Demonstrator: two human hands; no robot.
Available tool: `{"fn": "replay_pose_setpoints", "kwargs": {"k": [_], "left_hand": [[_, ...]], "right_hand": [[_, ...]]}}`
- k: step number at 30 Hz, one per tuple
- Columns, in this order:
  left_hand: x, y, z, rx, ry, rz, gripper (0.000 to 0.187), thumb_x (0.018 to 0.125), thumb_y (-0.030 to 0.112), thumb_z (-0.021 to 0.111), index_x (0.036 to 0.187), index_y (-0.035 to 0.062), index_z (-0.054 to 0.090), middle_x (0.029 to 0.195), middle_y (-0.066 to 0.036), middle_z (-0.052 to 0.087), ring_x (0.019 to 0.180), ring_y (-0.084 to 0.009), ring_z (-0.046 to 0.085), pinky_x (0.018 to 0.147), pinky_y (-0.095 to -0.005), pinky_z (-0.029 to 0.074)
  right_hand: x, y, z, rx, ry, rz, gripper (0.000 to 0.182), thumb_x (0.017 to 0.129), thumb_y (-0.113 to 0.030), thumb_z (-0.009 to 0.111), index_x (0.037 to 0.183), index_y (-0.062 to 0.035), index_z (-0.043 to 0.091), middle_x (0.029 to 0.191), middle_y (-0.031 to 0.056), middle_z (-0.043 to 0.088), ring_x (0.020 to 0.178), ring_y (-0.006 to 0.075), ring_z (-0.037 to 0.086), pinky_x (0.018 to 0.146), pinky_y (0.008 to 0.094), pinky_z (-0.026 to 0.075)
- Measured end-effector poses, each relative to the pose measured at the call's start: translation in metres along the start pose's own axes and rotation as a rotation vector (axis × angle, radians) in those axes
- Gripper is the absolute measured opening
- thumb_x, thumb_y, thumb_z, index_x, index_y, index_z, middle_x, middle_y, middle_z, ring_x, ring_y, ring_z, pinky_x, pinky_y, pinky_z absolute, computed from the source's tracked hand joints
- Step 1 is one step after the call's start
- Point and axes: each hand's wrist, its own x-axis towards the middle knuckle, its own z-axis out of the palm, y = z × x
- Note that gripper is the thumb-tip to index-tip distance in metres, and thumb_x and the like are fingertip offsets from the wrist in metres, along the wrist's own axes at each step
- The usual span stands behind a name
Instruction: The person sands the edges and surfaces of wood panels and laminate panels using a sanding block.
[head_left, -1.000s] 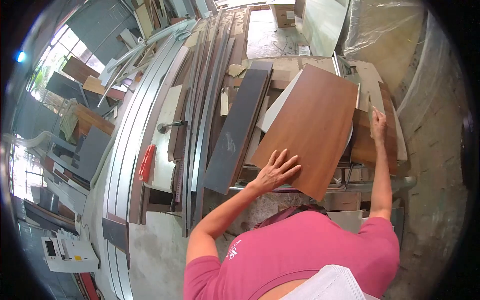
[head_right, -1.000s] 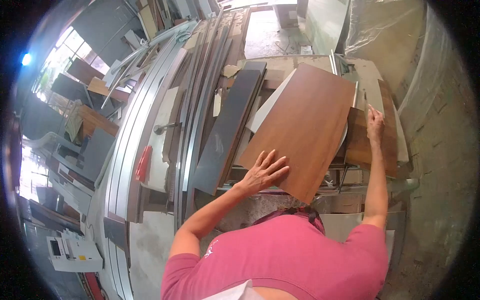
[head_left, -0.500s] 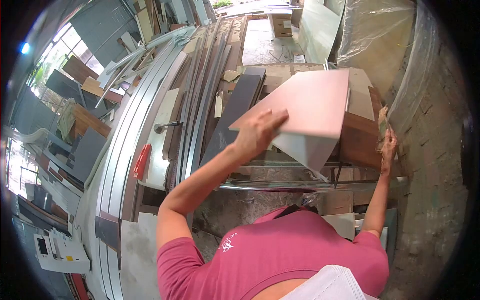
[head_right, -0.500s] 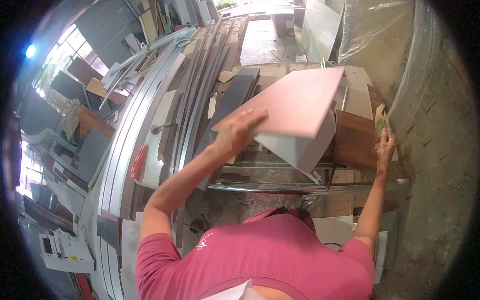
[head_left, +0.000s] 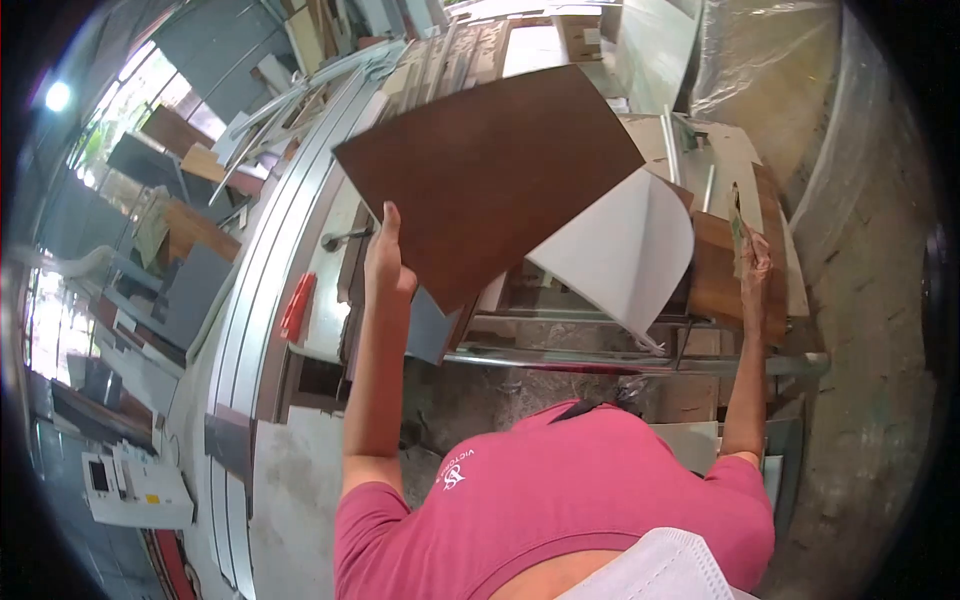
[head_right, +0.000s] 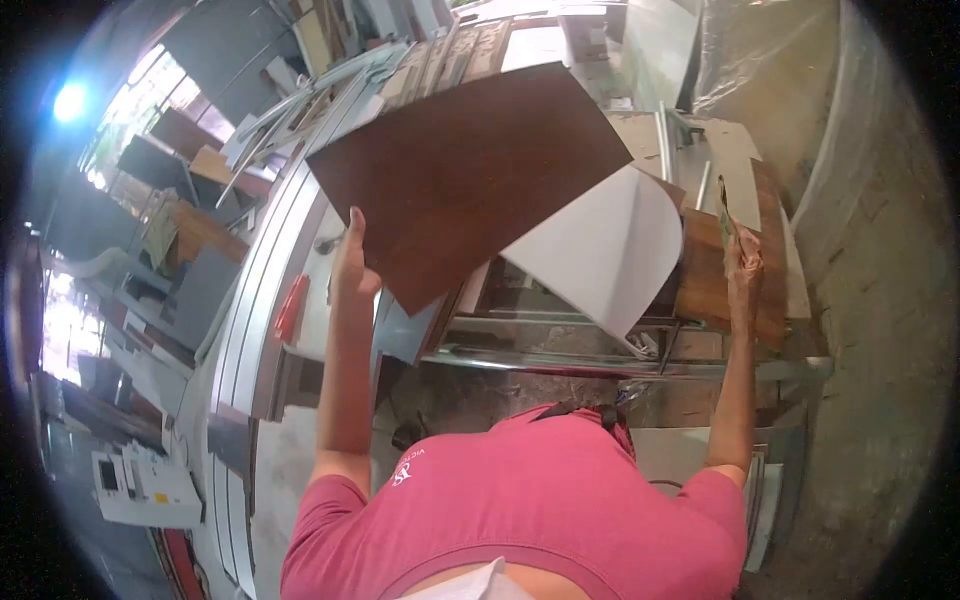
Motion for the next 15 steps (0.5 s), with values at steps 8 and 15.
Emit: {"fn": "replay_pose_setpoints", "kwargs": {"k": [8,15], "left_hand": [[-0.08,-0.059,-0.082,-0.157,0.375,-0.055,0.056,0.089,0.043,0.047,0.127,0.0027,0.038,0.126,-0.009,0.046,0.114,-0.0242,0.046,0.095,-0.0435,0.038],[-0.121,-0.074,-0.086,-0.329,0.397,-0.174,0.06,0.09,0.048,0.04,0.125,-0.0005,0.038,0.123,-0.01,0.048,0.11,-0.0235,0.049,0.09,-0.0377,0.043]], "right_hand": [[-0.089,-0.147,0.151,0.231,-0.587,-0.748,0.034,0.076,-0.007,0.062,0.109,-0.0035,0.057,0.098,0.0103,0.058,0.094,0.0228,0.054,0.08,0.0333,0.041],[-0.166,-0.201,0.209,0.348,-0.961,-0.901,0.022,0.078,-0.005,0.054,0.099,-0.0079,0.06,0.113,0.0079,0.057,0.113,0.0233,0.049,0.092,0.0381,0.039]]}}
